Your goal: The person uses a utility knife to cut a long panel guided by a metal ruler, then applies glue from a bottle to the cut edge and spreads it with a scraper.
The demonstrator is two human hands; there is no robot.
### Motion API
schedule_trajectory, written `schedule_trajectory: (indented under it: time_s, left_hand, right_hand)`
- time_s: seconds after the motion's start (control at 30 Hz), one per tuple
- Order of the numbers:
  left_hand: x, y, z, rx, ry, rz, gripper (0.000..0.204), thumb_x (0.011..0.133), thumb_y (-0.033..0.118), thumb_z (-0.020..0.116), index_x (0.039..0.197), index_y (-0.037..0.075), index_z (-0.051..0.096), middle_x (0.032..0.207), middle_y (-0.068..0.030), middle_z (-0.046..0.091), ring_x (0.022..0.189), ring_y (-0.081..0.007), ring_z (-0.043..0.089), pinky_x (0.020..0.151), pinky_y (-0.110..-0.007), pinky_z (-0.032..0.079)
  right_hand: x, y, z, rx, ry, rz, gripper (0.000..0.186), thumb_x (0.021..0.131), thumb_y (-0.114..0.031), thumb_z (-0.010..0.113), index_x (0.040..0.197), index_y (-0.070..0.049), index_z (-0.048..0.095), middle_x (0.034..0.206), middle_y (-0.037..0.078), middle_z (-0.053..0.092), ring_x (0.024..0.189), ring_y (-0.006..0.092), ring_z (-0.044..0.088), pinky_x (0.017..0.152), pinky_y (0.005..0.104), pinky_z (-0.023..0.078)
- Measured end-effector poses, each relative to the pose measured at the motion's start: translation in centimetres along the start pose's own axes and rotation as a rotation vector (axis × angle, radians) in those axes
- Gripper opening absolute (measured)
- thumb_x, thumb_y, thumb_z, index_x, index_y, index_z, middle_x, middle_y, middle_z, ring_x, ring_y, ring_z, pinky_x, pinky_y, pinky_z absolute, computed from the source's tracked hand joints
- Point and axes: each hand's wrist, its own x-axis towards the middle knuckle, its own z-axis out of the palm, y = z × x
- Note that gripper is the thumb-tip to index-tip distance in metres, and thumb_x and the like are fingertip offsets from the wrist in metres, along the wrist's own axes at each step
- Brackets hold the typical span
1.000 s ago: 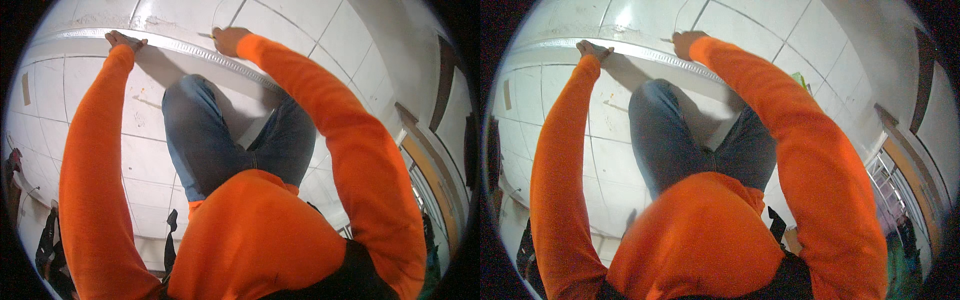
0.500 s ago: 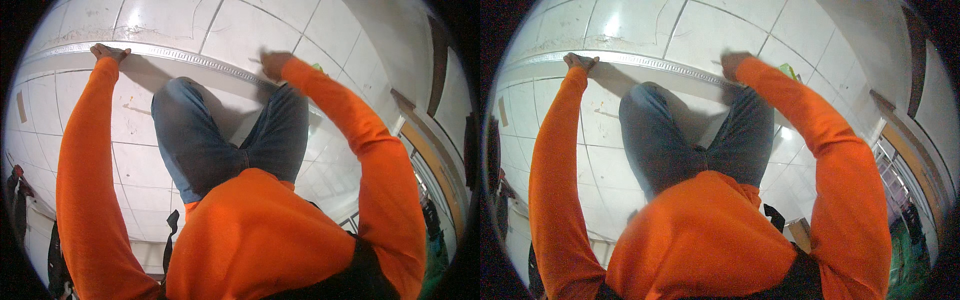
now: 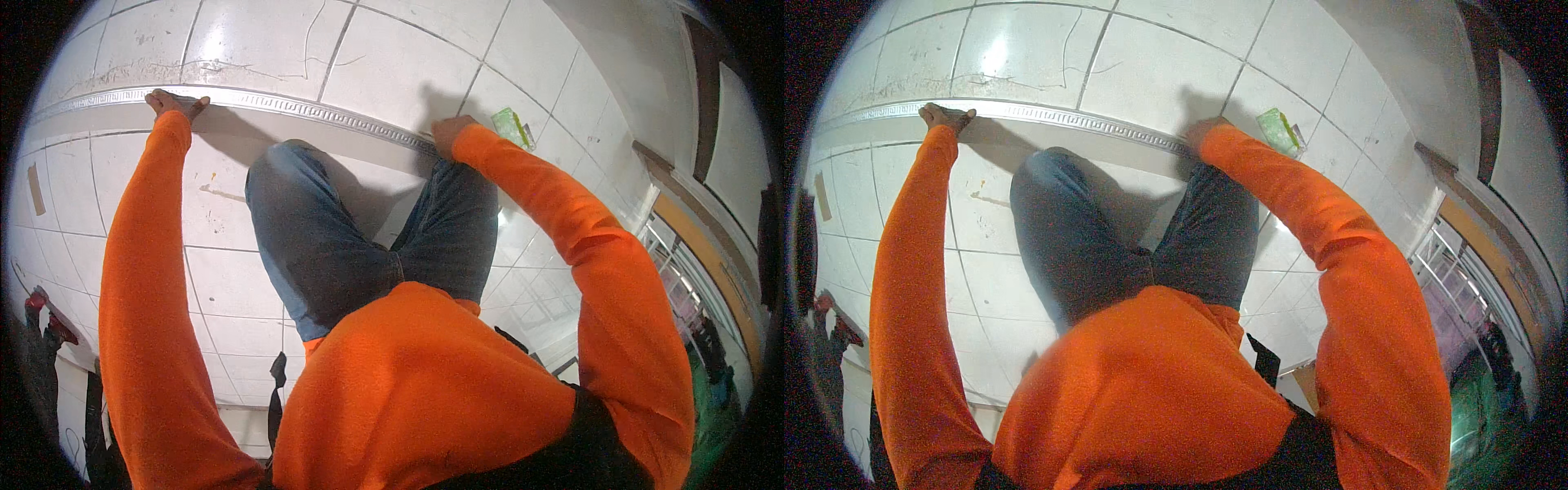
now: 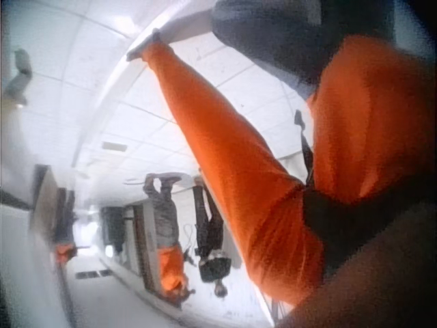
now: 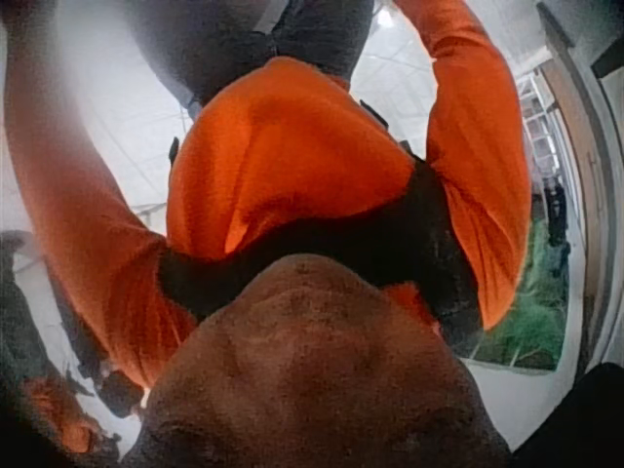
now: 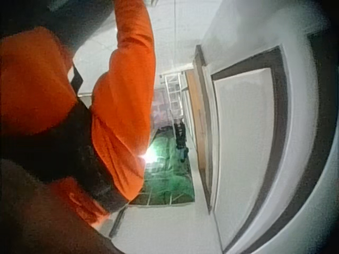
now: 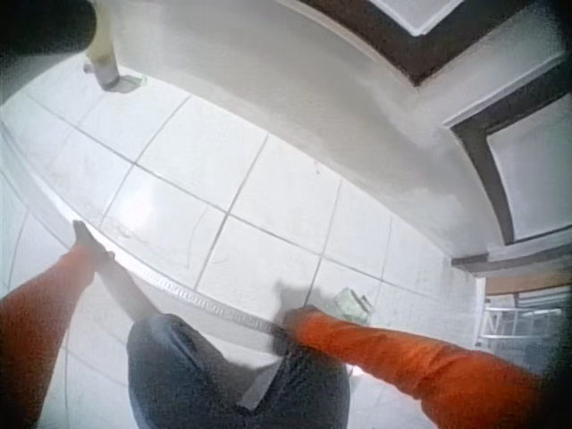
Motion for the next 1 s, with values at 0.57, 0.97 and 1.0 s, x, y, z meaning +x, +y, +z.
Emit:
schedule_trajectory:
  time_s: [0.57, 0.97, 1.0]
  left_hand:
    - [1.5, -0.4, 0.7, 0.493, 0.010, 0.179, 0.126, 0.064, 0.087, 0.045, 0.146, -0.004, 0.018, 0.151, -0.0231, 0.022, 0.145, -0.0338, 0.006, 0.116, -0.048, 0.007]
    - [-7.1, -2.2, -4.9, -0.650, 0.007, 0.084, 0.132, 0.059, 0.047, 0.085, 0.150, 0.009, -0.002, 0.158, -0.0055, -0.008, 0.140, -0.0445, 0.016, 0.109, -0.052, 0.031]
    - [-8.3, -2.2, -6.2, -0.646, -0.043, 0.057, 0.130, 0.061, 0.044, 0.085, 0.150, 0.007, -0.003, 0.158, -0.0075, -0.006, 0.140, -0.0429, 0.019, 0.110, -0.049, 0.031]
  right_hand:
    - [-0.8, 0.2, 1.4, 0.495, 0.395, 0.084, 0.033, 0.085, -0.027, 0.056, 0.109, -0.003, 0.057, 0.099, 0.017, 0.066, 0.094, 0.0343, 0.065, 0.083, 0.0469, 0.051]
    - [6.2, -12.4, 1.4, 0.680, 0.819, 0.076, 0.051, 0.076, -0.030, 0.074, 0.116, -0.009, 0.049, 0.112, 0.016, 0.049, 0.100, 0.0360, 0.056, 0.080, 0.0447, 0.050]
    - [6.2, -12.8, 1.3, 0.704, 0.816, 0.157, 0.049, 0.076, -0.028, 0.074, 0.114, -0.010, 0.050, 0.111, 0.015, 0.049, 0.098, 0.0358, 0.057, 0.079, 0.0450, 0.050]
